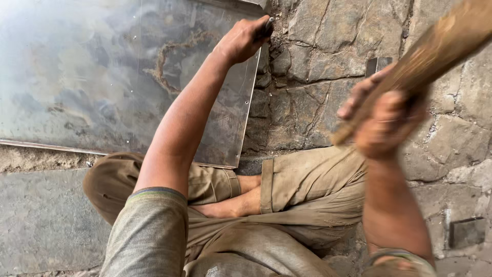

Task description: The person sits on a stone-paved ground and uses a hammer and a metal punch to create holes in a large metal sheet. The person repeatedly positions the punch on the sheet and strikes it with the hammer to form holes.

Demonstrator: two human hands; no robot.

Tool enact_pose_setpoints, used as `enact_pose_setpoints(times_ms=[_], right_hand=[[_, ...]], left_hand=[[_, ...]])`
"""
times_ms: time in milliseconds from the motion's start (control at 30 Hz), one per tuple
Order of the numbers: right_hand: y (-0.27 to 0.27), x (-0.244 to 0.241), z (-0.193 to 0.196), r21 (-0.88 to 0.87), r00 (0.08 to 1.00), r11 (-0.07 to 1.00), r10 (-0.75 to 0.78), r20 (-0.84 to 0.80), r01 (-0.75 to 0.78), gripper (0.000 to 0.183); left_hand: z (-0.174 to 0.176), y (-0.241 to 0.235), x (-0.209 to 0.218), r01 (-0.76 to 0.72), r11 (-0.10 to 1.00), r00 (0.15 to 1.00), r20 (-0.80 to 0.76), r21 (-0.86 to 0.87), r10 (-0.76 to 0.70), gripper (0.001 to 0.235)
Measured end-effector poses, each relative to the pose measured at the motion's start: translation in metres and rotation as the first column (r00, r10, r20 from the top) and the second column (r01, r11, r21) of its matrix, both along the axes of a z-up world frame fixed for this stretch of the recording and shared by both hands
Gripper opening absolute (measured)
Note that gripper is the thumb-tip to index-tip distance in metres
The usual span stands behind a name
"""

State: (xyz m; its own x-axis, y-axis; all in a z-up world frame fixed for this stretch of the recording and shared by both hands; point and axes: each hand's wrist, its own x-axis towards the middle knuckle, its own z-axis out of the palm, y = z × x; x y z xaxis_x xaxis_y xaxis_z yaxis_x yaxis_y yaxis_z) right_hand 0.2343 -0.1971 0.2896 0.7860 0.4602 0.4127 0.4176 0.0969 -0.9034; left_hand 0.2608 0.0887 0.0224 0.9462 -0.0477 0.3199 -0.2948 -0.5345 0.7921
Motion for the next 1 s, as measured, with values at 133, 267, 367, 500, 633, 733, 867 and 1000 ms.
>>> enact_pose_setpoints(times_ms=[133,267,367,500,633,733,867,1000], right_hand=[[0.001,0.014,-0.066,-0.834,0.966,0.531,-0.100,-0.239,-0.152,0.049],[-0.028,0.005,-0.088,-0.658,0.829,0.678,-0.126,-0.544,-0.329,0.055],[-0.044,-0.023,-0.105,-0.530,0.565,0.746,-0.253,-0.786,-0.403,0.051],[-0.059,-0.049,-0.156,-0.570,0.365,0.533,-0.446,-0.817,-0.625,0.063],[-0.039,0.006,-0.194,-0.923,0.925,0.063,0.034,-0.378,-0.379,0.059],[0.013,0.068,-0.228,-0.924,0.978,0.323,0.015,-0.210,-0.203,0.071],[0.079,0.099,-0.308,-0.776,0.979,0.608,0.009,-0.205,-0.168,0.078],[0.097,0.092,-0.360,-0.841,0.997,0.541,-0.048,-0.060,-0.024,0.063]], left_hand=[[0.009,-0.001,0.008,0.052,0.992,0.989,-0.141,0.111,-0.036,0.011],[0.025,-0.014,-0.008,-0.184,0.978,0.946,-0.289,-0.099,0.148,0.015],[0.037,-0.030,-0.032,-0.262,0.850,0.943,0.066,-0.457,0.326,0.022],[0.044,-0.051,-0.107,-0.500,0.634,0.863,-0.284,-0.590,0.417,0.021],[0.045,-0.104,-0.182,-0.524,0.836,0.712,-0.454,0.162,0.535,0.033],[0.035,-0.139,-0.207,-0.403,0.818,0.560,-0.596,0.411,0.575,0.045],[0.011,-0.148,-0.209,-0.291,0.814,0.598,-0.568,0.503,0.565,0.031],[0.002,-0.143,-0.209,-0.291,0.795,0.686,-0.464,0.532,0.561,0.020]])
